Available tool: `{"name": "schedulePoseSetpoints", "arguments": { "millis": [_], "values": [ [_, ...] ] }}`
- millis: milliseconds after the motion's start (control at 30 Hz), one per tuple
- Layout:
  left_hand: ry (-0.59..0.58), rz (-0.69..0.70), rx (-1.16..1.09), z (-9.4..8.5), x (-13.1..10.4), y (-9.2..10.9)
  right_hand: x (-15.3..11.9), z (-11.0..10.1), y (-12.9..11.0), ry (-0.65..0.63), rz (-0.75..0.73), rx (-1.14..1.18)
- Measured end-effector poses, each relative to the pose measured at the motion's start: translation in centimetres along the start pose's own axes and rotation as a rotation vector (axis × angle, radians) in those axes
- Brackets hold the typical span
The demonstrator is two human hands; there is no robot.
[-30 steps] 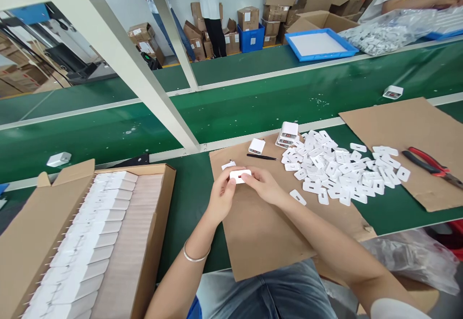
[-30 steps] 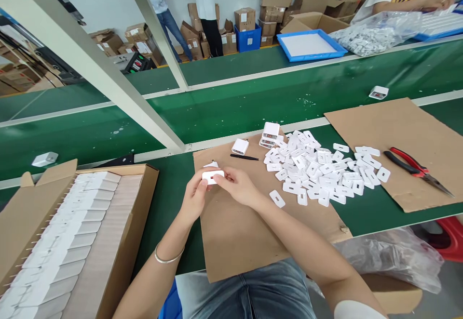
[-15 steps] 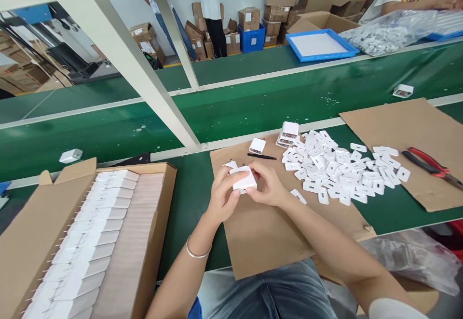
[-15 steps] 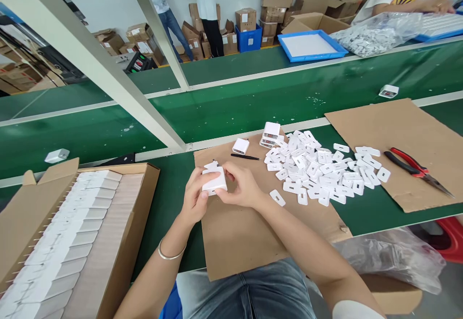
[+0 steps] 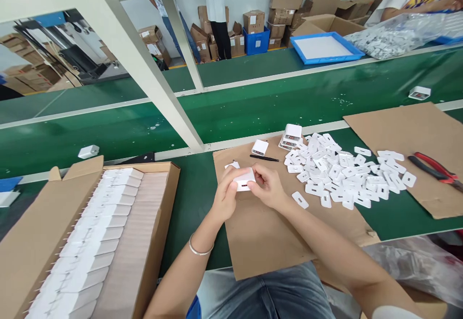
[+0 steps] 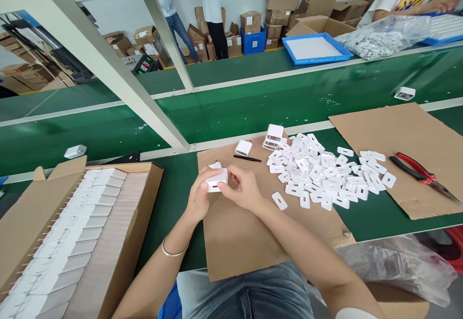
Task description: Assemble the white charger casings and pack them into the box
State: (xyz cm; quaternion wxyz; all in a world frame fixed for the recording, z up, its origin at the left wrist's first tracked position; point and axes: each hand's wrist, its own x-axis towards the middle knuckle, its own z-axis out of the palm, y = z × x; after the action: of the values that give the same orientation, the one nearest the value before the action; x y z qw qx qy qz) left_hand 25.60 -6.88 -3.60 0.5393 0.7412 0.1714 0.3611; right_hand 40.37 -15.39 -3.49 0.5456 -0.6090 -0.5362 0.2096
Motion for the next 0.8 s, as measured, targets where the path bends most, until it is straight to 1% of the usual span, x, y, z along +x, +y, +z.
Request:
{"name": "schedulePoseSetpoints", "arguments": {
  "millis": [100,167,233,300,367,400,500,533,600,633,700,767,800],
  "values": [
    [0.03,-0.274,-0.369,0.2,0.2,0.3,-0.4,0.1,0.4,0.02,-0.045,-0.092],
    [0.06,-0.396,-0.593,0.4,0.4,0.4,-0.5,0.1,0.9,0.015,-0.087,-0.141],
    [0.046,-0.473,-0.765,0.5,0.6,0.5,-0.4,0.1,1.3,-0.013,-0.135,-0.159],
    [-0.022,-0.524,-0.872,0.4,0.8,0.7,-0.3,0.0,1.4,-0.079,-0.183,-0.183],
    [-0.053,-0.525,-0.878,0.3,0.8,1.4,-0.1,-0.1,1.3,-0.147,-0.219,-0.216],
    [-0.042,-0.507,-0.854,0.2,0.7,2.0,-0.2,-0.2,1.2,-0.176,-0.233,-0.224],
    [0.048,-0.413,-0.723,-0.4,-0.9,4.6,-0.4,-0.3,1.1,-0.21,-0.236,-0.209],
    [0.09,-0.375,-0.647,-0.8,-1.9,5.7,-0.5,-0.2,1.2,-0.207,-0.217,-0.204],
    [0.198,-0.308,-0.43,-2.2,-4.7,8.0,-0.8,-0.1,1.6,-0.188,-0.156,-0.211],
    [0.256,-0.286,-0.292,-3.1,-6.4,9.0,-0.8,0.0,1.9,-0.184,-0.125,-0.227],
    [0.377,-0.275,0.036,-5.7,-10.3,11.0,-0.9,0.1,2.3,-0.194,-0.088,-0.275],
    [0.523,-0.305,0.52,-8.8,-14.3,12.7,-0.9,0.3,2.6,-0.202,-0.09,-0.328],
    [0.574,-0.374,0.772,-10.5,-16.3,13.4,-0.9,0.3,2.7,-0.203,-0.099,-0.346]
  ]
}}
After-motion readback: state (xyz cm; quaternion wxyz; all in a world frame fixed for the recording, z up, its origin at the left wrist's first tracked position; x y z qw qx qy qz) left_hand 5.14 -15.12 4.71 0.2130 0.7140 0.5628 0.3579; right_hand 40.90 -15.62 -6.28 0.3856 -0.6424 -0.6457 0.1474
